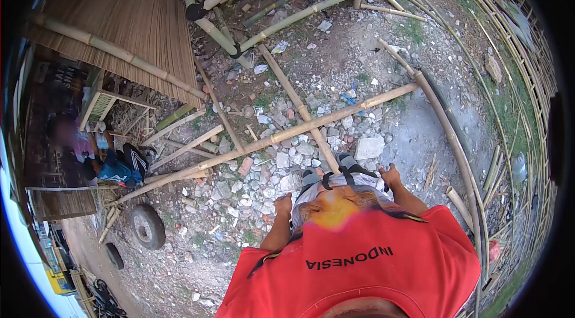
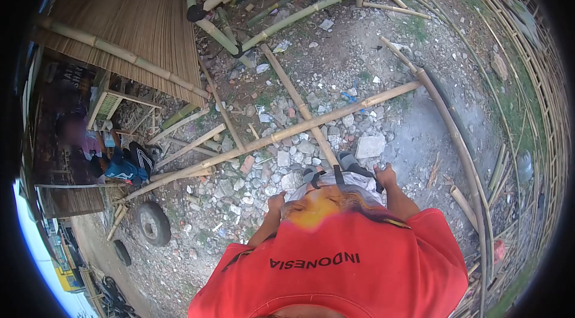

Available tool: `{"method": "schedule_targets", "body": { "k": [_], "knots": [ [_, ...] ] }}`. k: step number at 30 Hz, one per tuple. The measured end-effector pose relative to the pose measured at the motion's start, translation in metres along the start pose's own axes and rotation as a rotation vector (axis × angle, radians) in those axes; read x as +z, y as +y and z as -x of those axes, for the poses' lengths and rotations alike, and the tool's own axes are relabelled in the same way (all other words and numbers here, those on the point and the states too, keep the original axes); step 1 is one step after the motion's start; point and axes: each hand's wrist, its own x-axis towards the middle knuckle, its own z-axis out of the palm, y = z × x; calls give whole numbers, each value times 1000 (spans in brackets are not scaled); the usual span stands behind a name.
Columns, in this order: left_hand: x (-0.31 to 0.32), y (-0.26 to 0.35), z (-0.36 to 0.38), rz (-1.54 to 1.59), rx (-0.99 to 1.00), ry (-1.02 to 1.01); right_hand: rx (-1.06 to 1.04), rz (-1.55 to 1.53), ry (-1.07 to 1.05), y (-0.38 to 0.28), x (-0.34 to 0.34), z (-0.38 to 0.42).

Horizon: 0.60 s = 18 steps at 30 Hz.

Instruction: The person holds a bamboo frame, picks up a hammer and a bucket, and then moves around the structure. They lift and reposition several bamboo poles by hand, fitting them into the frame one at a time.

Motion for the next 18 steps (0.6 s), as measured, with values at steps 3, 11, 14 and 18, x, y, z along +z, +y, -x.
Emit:
{"method": "schedule_targets", "body": {
  "k": [3,11,14,18],
  "knots": [
    [0,0,-1,-1,-4,2,1,2,2,-1,0,0],
    [-2,6,2,-13,-35,25,-1,-11,-1,-5,-1,2],
    [2,1,-1,-93,9,23,0,7,-1,-7,-4,1],
    [-2,-2,-7,102,41,26,-88,43,168,-16,-8,-25]
  ]
}}
